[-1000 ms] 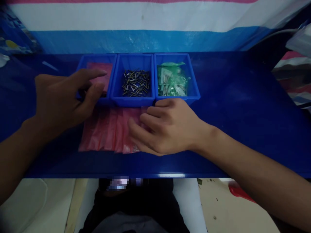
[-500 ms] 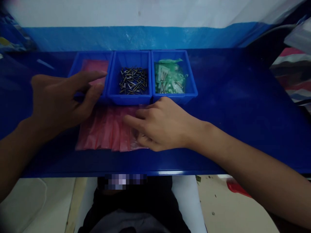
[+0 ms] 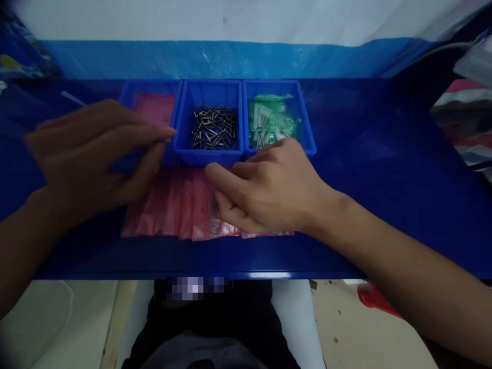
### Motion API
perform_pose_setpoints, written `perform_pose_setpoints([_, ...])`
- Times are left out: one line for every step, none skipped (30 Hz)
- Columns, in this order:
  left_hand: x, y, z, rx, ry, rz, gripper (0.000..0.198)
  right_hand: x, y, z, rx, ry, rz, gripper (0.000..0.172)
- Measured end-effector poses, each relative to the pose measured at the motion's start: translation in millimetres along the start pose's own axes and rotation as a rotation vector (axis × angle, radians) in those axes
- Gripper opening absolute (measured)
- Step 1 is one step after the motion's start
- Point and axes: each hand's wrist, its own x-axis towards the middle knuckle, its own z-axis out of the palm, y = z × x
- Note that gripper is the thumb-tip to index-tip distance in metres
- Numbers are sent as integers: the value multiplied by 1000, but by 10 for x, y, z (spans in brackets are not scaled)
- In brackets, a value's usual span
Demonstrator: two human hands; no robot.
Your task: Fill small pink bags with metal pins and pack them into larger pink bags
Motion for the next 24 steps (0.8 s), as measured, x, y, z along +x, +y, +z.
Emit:
perform_pose_setpoints([-2,-9,32,-29,-7,39,28,7,-3,19,-91,-22,-62,23])
perform_pose_setpoints([-4,-16,64,-51,-15,68,30,17,-4,36,-134,-60,-97,26])
perform_pose_setpoints([-8,-21,91,-67,-28,80,31,28,-4,48,-124,-113,-100,27])
perform_pose_setpoints([-13,-23,112,-76,-46,73,31,40,-1,55,-95,-169,-86,27])
perform_pose_setpoints([-19,-25,126,-79,-63,59,30,53,4,55,-62,-205,-72,26])
perform_pose_setpoints([-25,-26,132,-78,-71,41,28,64,10,51,-28,-217,-61,25])
perform_pose_setpoints([-30,-28,131,-72,-74,29,27,72,18,45,4,-224,-51,23])
perform_pose_setpoints([-33,-31,128,-69,-68,28,26,77,25,39,37,-229,-44,21])
perform_pose_setpoints([-34,-34,122,-67,-58,34,25,78,32,34,71,-233,-39,21])
perform_pose_setpoints([-31,-37,118,-67,-51,35,24,76,36,32,99,-233,-33,21])
perform_pose_setpoints([-25,-40,114,-71,-59,19,23,69,38,33,119,-233,-26,22])
perform_pose_setpoints([-17,-41,113,-79,-75,-9,22,61,38,35,122,-227,-17,25])
perform_pose_setpoints([-7,-41,114,-92,-99,-49,22,51,35,38,105,-220,-6,28])
perform_pose_setpoints([4,-38,116,-111,-126,-90,23,42,32,41,71,-202,0,30])
perform_pose_setpoints([15,-35,118,-132,-151,-123,25,34,29,41,32,-180,-4,31])
perform_pose_setpoints([24,-30,120,-154,-167,-145,26,29,27,39,-9,-155,-21,31])
perform_pose_setpoints([32,-24,120,-174,-180,-155,27,27,25,34,-45,-136,-47,31])
perform_pose_setpoints([39,-19,119,-188,-191,-163,28,29,25,28,-72,-130,-77,31])
perform_pose_setpoints([43,-14,118,-198,-202,-169,28,34,25,22,-82,-140,-101,29])
perform_pose_setpoints([45,-11,116,-202,-207,-172,28,40,25,16,-80,-166,-109,27])
perform_pose_setpoints([46,-9,115,-203,-208,-173,28,49,23,12,-65,-201,-99,24])
perform_pose_setpoints([45,-8,115,-200,-209,-173,28,57,21,11,-43,-239,-74,22])
perform_pose_setpoints([43,-8,116,-192,-206,-169,27,65,17,12,-16,-270,-45,22])
perform_pose_setpoints([39,-9,117,-181,-198,-161,27,72,15,15,11,-294,-16,23])
